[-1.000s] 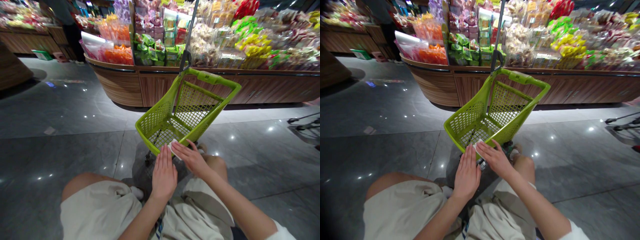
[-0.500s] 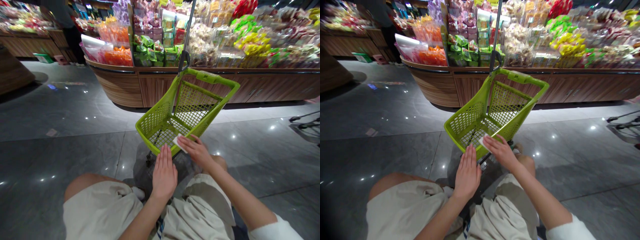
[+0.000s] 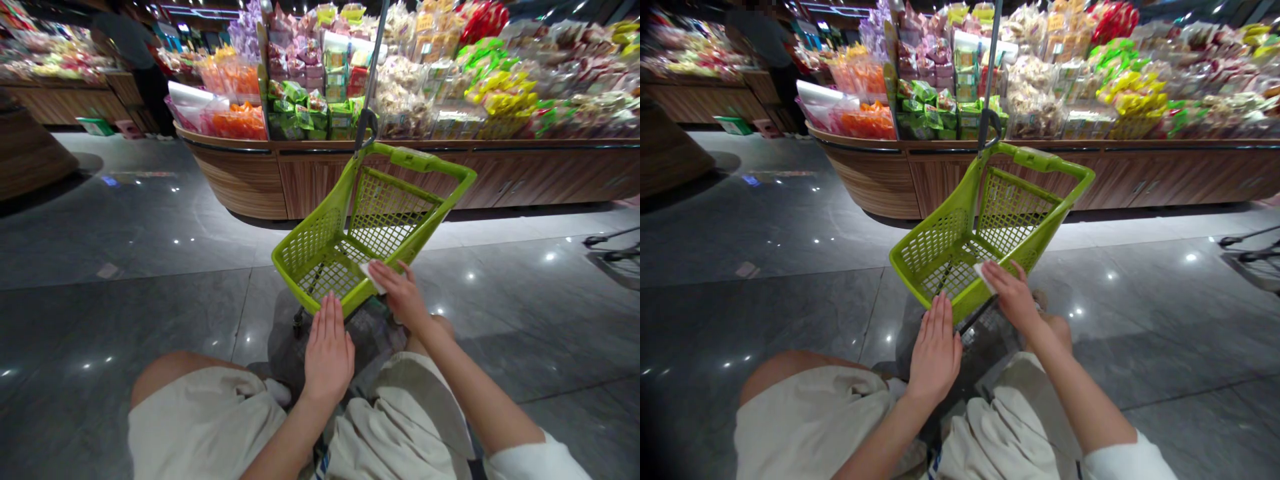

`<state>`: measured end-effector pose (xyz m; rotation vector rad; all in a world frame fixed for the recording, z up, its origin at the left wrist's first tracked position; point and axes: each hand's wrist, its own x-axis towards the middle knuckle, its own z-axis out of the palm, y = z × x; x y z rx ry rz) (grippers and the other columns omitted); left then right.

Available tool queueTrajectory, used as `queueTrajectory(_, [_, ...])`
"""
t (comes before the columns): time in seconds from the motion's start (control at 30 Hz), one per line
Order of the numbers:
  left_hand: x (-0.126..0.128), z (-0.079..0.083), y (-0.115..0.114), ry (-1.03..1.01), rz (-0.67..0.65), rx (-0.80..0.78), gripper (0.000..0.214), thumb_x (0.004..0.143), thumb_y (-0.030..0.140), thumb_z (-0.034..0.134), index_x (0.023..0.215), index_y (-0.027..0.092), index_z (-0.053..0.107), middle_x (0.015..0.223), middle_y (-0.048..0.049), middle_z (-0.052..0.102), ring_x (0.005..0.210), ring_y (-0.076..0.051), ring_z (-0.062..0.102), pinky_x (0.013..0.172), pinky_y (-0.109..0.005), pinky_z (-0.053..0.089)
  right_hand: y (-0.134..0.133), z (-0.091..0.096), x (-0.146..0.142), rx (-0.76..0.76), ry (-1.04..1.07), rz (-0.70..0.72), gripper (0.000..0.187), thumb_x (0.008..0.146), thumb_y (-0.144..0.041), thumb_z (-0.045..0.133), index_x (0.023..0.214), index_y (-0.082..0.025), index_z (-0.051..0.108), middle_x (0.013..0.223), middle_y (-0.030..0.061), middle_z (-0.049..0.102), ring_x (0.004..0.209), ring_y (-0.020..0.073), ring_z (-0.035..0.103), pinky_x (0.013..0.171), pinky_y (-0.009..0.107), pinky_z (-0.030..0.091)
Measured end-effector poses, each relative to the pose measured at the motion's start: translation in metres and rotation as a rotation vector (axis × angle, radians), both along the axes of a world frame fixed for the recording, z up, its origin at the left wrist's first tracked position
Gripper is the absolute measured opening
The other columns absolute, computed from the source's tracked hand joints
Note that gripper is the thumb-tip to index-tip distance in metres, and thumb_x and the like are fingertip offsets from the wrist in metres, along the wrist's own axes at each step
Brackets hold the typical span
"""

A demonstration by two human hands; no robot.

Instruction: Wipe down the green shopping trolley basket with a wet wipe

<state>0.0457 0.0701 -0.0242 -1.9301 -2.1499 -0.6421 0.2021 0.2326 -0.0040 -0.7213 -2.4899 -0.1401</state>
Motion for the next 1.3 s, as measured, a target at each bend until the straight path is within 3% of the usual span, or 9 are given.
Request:
queueTrajectory(0.13, [0.001, 0.001, 0.001, 0.001, -0.001, -0.004, 0.077, 0.094, 0.017, 0.04, 0.157, 0.006, -0.003, 0.162, -0.0196, 0.026, 0.151, -0.029, 0.023, 0.12, -0.046, 0.034, 0.0, -0.003, -0.004, 0.006, 0.097, -0.195, 0.073, 0.079, 0.004, 0.038, 0.147, -0.023, 0.045, 0.145, 0.0089, 0.057, 0.137, 0.0201, 0.051, 0.119, 0.049, 0.023])
queueTrajectory(0.27, [0.001, -0.001, 0.002, 0.005, 0.022, -0.004, 0.079, 0.093, 0.015, 0.04, 0.157, 0.006, -0.006, 0.162, -0.0194, 0.029, 0.151, -0.027, 0.024, 0.12, -0.046, 0.035, -0.042, -0.01, -0.028, 0.018, -0.028, 0.125, 0.069, 0.084, 0.002, 0.037, 0.149, -0.022, 0.04, 0.147, 0.0063, 0.055, 0.142, 0.0141, 0.045, 0.121, 0.041, 0.019])
queueTrajectory(0.33, [0.001, -0.001, 0.001, 0.008, 0.013, -0.002, 0.079, 0.093, 0.015, 0.04, 0.157, 0.007, -0.007, 0.162, -0.0193, 0.028, 0.151, -0.027, 0.024, 0.12, -0.046, 0.035, -0.038, -0.009, -0.024, 0.009, -0.054, 0.166, 0.07, 0.084, 0.001, 0.036, 0.149, -0.024, 0.04, 0.147, 0.0054, 0.055, 0.141, 0.0137, 0.046, 0.122, 0.042, 0.018])
queueTrajectory(0.53, [0.002, 0.0, 0.001, 0.011, 0.004, -0.007, 0.076, 0.095, 0.017, 0.04, 0.157, 0.006, -0.002, 0.163, -0.0193, 0.025, 0.152, -0.028, 0.022, 0.121, -0.046, 0.034, 0.003, -0.001, -0.005, -0.001, 0.1, -0.239, 0.071, 0.079, 0.004, 0.038, 0.143, -0.023, 0.048, 0.144, 0.0083, 0.058, 0.136, 0.0209, 0.053, 0.119, 0.05, 0.02])
queueTrajectory(0.67, [0.003, -0.002, 0.002, 0.022, 0.024, -0.019, 0.076, 0.094, 0.016, 0.04, 0.157, 0.003, 0.001, 0.162, -0.0203, 0.027, 0.152, -0.029, 0.022, 0.121, -0.046, 0.033, -0.037, -0.006, -0.027, 0.049, -0.043, 0.084, 0.063, 0.084, 0.001, 0.038, 0.144, -0.016, 0.047, 0.148, 0.0081, 0.054, 0.142, 0.0163, 0.044, 0.121, 0.04, 0.021])
queueTrajectory(0.77, [0.002, -0.003, 0.001, 0.031, 0.013, -0.016, 0.076, 0.094, 0.016, 0.041, 0.157, 0.004, 0.0, 0.162, -0.0196, 0.027, 0.152, -0.028, 0.023, 0.121, -0.045, 0.034, -0.032, -0.004, -0.022, 0.075, -0.094, 0.222, 0.061, 0.087, 0.0, 0.037, 0.144, -0.018, 0.047, 0.147, 0.0058, 0.055, 0.141, 0.0139, 0.045, 0.122, 0.039, 0.02])
queueTrajectory(0.97, [0.002, -0.001, 0.002, 0.035, 0.016, 0.003, 0.078, 0.094, 0.018, 0.042, 0.157, 0.006, -0.001, 0.163, -0.0186, 0.025, 0.152, -0.027, 0.023, 0.12, -0.044, 0.035, 0.031, 0.0, 0.009, 0.07, 0.055, -0.197, 0.07, 0.08, 0.006, 0.038, 0.143, -0.021, 0.049, 0.143, 0.0084, 0.059, 0.133, 0.0212, 0.055, 0.116, 0.047, 0.027])
queueTrajectory(1.2, [0.004, -0.003, 0.003, 0.022, 0.024, 0.004, 0.079, 0.092, 0.015, 0.041, 0.157, 0.006, -0.002, 0.162, -0.0191, 0.028, 0.151, -0.028, 0.025, 0.12, -0.046, 0.034, -0.058, -0.019, -0.035, 0.059, 0.015, 0.128, 0.065, 0.09, -0.002, 0.035, 0.153, -0.019, 0.034, 0.146, 0.0071, 0.055, 0.142, 0.0154, 0.044, 0.118, 0.039, 0.028])
queueTrajectory(1.3, [0.003, -0.004, 0.002, 0.038, 0.021, -0.008, 0.078, 0.093, 0.016, 0.04, 0.157, 0.006, -0.004, 0.162, -0.0187, 0.029, 0.151, -0.027, 0.025, 0.12, -0.046, 0.035, -0.063, -0.019, -0.034, 0.075, 0.022, 0.197, 0.059, 0.095, -0.006, 0.034, 0.153, -0.019, 0.034, 0.145, 0.007, 0.057, 0.142, 0.0147, 0.045, 0.12, 0.039, 0.025])
